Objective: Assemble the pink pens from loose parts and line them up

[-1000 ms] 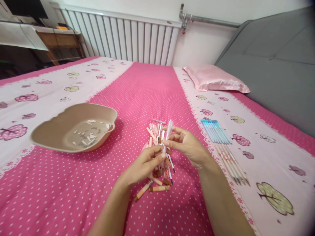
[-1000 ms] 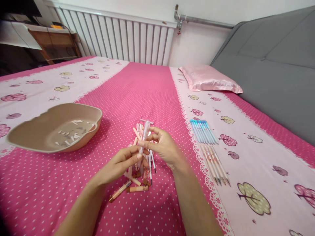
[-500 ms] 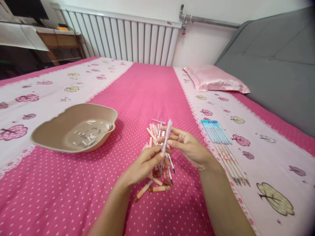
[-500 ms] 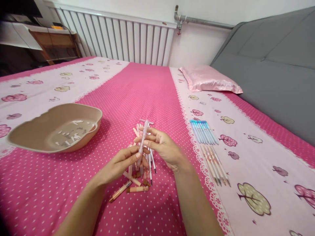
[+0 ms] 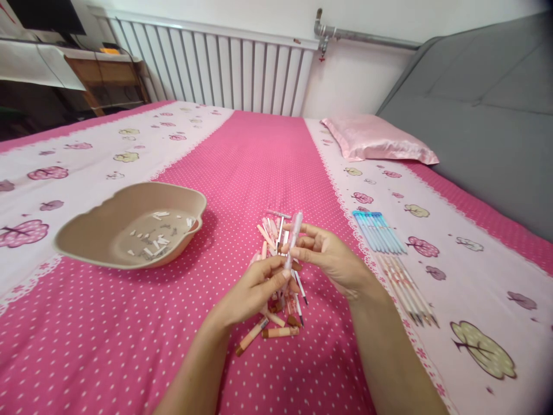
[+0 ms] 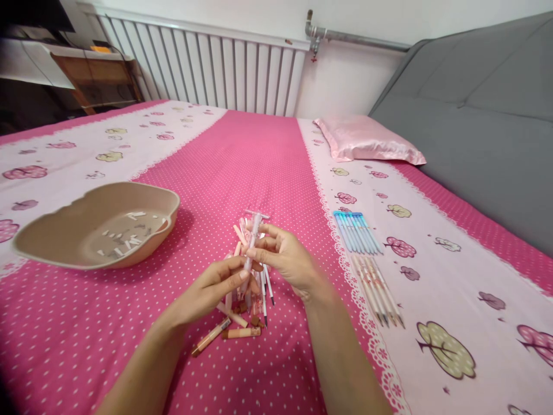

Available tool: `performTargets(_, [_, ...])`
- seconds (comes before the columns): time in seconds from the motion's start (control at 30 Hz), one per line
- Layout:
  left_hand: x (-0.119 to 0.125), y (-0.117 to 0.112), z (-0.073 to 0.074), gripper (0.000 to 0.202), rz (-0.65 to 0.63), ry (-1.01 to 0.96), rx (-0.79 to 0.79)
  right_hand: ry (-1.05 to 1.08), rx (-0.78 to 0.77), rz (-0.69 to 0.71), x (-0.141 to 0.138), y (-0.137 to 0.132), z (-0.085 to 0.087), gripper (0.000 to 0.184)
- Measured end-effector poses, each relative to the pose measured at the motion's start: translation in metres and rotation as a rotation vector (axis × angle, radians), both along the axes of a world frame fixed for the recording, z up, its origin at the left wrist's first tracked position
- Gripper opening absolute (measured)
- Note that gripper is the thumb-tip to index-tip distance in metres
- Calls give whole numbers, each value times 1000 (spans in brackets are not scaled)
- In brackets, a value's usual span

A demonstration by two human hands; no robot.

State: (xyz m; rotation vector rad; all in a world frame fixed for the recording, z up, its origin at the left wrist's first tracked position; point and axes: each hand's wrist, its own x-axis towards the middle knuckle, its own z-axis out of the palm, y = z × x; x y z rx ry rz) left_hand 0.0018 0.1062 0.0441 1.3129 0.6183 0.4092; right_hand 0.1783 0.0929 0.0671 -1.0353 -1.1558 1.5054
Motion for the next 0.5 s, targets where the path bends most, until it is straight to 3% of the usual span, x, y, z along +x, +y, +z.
performTargets(0.3, [0,0,-1,33,1,-5,-3,-67,-32,-86,-3,-1,3,55])
performTargets(0.5, [-1,2,-1,33,-7,-40,-2,54,-17,-12,0,-1,2,51])
